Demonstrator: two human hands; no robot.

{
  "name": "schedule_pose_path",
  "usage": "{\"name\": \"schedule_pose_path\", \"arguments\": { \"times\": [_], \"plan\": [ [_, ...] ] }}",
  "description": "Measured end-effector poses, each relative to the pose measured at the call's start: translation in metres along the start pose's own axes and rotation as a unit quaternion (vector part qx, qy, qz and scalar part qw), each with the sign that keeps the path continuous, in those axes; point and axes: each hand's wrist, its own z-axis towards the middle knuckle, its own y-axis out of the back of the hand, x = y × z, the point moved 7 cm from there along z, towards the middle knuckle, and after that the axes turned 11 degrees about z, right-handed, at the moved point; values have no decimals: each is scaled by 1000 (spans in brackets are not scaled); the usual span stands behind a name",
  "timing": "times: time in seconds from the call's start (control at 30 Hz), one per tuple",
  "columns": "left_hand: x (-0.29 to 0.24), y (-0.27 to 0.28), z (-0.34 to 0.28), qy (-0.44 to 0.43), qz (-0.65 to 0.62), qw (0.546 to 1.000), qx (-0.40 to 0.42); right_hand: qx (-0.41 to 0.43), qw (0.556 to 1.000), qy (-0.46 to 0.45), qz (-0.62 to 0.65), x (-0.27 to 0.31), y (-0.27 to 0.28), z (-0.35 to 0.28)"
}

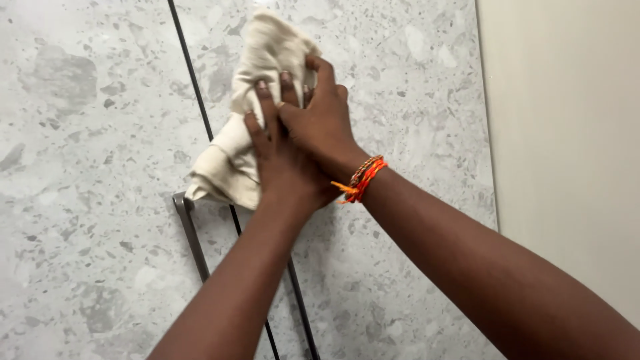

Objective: The person wipes the exterior surface of a marble-patterned closet door using a white cloth. They clean the upper section, the area around the vertical metal handles, and the lower section of the door, moving the cloth in various directions to cover the surface.

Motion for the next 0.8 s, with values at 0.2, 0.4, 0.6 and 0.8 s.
{"name": "schedule_pose_path", "arguments": {
  "times": [0.2,0.4,0.6,0.8],
  "plan": [
    [-15,-6,0,-37,-12,999,2,5,998,-45,44,-4,14,16],
    [-17,22,4,-59,-87,994,17,11,997,-75,2,-25,26,51],
    [-5,24,16,-75,-242,966,48,39,994,-99,-23,-24,37,72],
    [24,35,-24,-84,-154,978,-114,-8,989,69,-132,-11,42,51]
  ]
}}
